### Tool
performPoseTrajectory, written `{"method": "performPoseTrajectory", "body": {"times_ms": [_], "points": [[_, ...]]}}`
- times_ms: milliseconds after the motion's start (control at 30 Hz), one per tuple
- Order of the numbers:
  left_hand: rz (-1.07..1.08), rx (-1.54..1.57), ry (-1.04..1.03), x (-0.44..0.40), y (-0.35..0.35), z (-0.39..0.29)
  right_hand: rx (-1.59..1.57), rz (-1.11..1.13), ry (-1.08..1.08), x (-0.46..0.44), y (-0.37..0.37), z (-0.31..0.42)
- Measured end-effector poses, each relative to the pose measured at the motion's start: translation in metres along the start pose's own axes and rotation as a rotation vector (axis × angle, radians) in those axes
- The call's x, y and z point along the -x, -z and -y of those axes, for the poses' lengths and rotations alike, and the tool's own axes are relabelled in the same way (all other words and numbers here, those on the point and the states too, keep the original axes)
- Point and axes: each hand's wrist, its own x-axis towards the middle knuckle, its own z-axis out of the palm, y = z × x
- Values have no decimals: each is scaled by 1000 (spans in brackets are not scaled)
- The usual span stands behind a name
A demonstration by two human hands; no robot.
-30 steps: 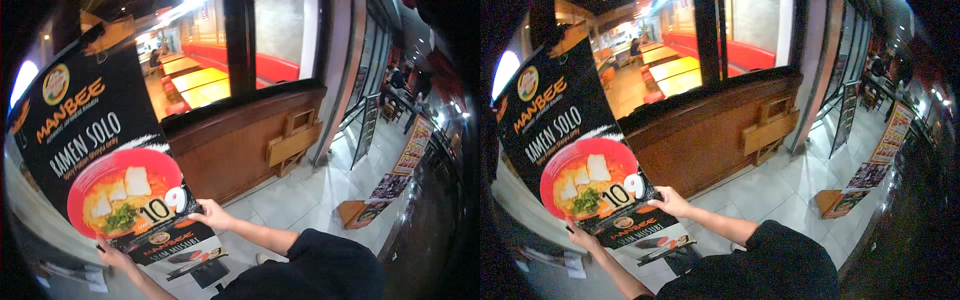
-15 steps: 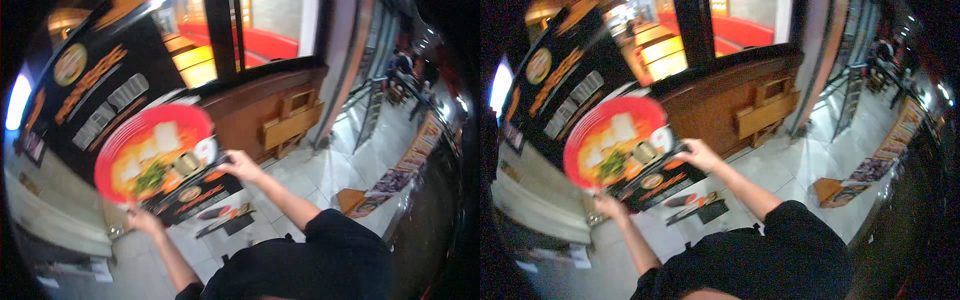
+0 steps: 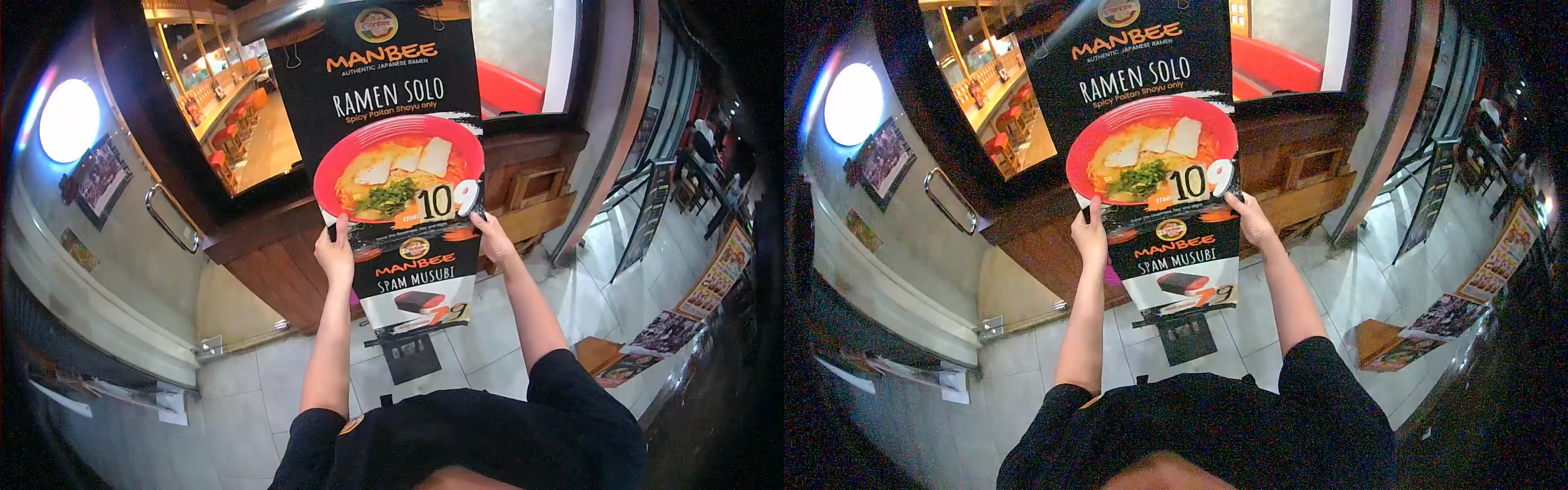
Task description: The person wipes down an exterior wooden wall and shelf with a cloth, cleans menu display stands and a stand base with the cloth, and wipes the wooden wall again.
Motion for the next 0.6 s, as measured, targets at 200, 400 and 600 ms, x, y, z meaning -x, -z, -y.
{"method": "performPoseTrajectory", "body": {"times_ms": [200, 400, 600], "points": [[74, 351, 122, -23, -20, 27, 286, -386, 311, 16, -26, 7], [125, 491, -114, -44, -30, 24, 172, -581, 432, 62, -75, 17], [266, 351, -80, -61, -58, 45, 266, -700, 372, 80, -71, -10]]}}
